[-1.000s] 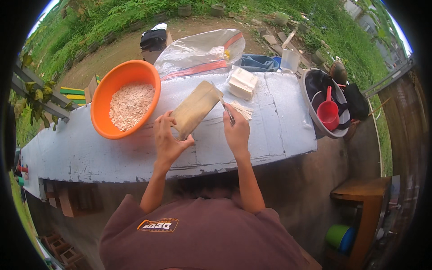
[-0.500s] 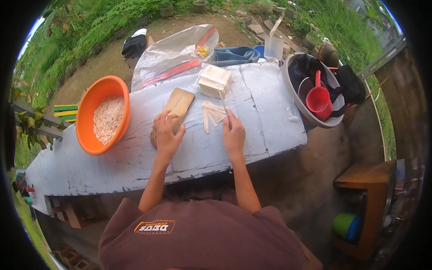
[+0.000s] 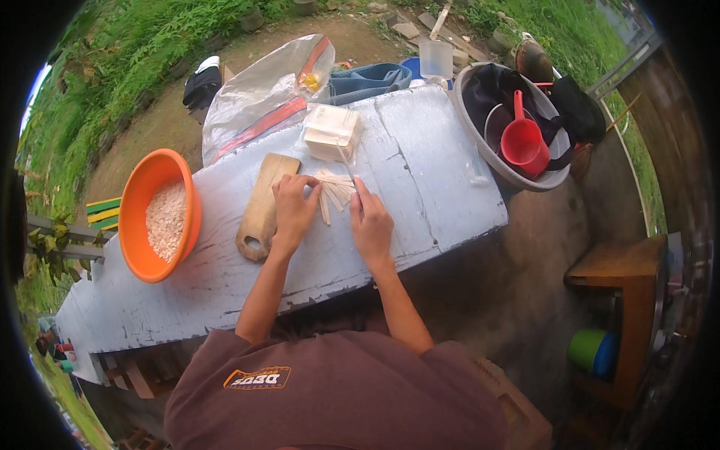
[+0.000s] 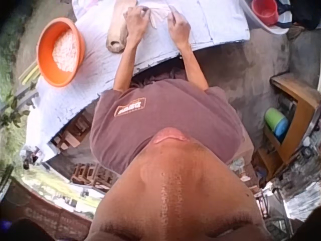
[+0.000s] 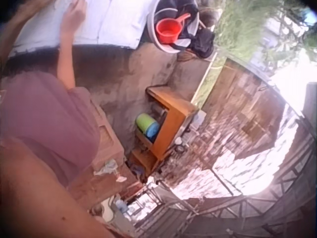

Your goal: The person uses a knife to shave thin strips from a rectangular block of light-colored wood on a wooden board. The shavings are periodically swept into an orange plastic bowl. The person repeats this process with multiple wood blocks, accumulating a pile of wood shavings in the bowl.

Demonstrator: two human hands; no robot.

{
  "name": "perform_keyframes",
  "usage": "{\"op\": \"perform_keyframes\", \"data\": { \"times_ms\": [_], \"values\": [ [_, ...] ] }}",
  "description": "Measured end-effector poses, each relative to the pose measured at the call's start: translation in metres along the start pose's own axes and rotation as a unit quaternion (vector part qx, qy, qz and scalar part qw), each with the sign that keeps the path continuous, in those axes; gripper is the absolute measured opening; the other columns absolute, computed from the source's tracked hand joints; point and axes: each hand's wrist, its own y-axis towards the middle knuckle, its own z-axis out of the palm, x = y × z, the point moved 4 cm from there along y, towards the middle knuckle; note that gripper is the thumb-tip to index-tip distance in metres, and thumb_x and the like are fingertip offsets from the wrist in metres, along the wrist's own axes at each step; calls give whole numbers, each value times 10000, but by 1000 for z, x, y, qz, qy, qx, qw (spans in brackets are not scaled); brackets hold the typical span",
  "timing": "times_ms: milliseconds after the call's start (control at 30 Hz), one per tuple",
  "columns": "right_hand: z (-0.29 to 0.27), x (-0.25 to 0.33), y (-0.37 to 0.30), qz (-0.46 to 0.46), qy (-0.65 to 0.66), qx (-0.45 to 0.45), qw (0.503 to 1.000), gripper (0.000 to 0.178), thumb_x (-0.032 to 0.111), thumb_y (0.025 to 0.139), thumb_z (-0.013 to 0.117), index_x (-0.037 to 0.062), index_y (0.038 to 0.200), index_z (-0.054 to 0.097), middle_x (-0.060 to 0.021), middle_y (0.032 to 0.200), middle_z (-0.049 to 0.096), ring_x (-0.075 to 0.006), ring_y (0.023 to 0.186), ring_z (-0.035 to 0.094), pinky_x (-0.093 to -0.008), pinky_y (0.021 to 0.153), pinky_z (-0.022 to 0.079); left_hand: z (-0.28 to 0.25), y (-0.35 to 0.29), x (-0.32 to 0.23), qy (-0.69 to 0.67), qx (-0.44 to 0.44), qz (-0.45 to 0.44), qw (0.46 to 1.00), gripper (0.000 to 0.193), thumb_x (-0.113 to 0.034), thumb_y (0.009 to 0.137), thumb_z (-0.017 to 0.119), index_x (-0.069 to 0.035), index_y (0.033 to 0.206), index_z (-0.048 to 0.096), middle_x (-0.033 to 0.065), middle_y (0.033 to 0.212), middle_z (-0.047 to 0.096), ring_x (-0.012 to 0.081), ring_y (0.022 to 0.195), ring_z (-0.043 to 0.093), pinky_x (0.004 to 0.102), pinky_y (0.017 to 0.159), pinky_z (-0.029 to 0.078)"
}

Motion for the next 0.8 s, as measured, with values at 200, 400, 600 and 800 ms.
{"op": "perform_keyframes", "data": {
  "times_ms": [200, 400, 600, 800],
  "values": [
    [-7, 11, 1, 76, 117, 54, 989, 345, 166, 1067, 581, 14, 1364, 670, -228, 1095, 746, -339, 962, 739, -401, 838, 565, -40, -8, -3, -64, -1, -108, 992, 93, -160, 894, 775, -81, 910, 728, 23, 892, 702, 215, 906, 578, 382, 945, 380],
    [0, 49, -4, 71, 155, 97, 981, 349, 166, 1069, 587, -23, 1352, 664, -259, 1182, 737, -296, 1038, 741, -386, 902, 559, -90, -30, 23, 26, -76, -218, 973, 164, -215, 875, 774, -95, 963, 705, 30, 939, 657, 222, 982, 560, 396, 972, 382],
    [29, 58, -16, 31, 169, 118, 978, 347, 153, 1069, 619, -6, 1374, 668, 19, 831, 618, -43, 698, 471, -239, 630, 430, -79, -61, 43, 136, -104, -126, 977, 445, -313, 809, 838, -112, 1169, 671, 103, 1283, 580, 326, 1261, 501, 467, 1047, 410],
    [37, 64, -26, 47, 93, 226, 969, 330, 212, 1053, 609, 79, 1342, 698, -215, 1049, 749, -313, 871, 724, -387, 810, 553, -81, -62, 43, 73, -8, -165, 984, 509, -341, 792, 845, -114, 1214, 672, 142, 1342, 550, 331, 1298, 474, 486, 1093, 391]
  ]
}}
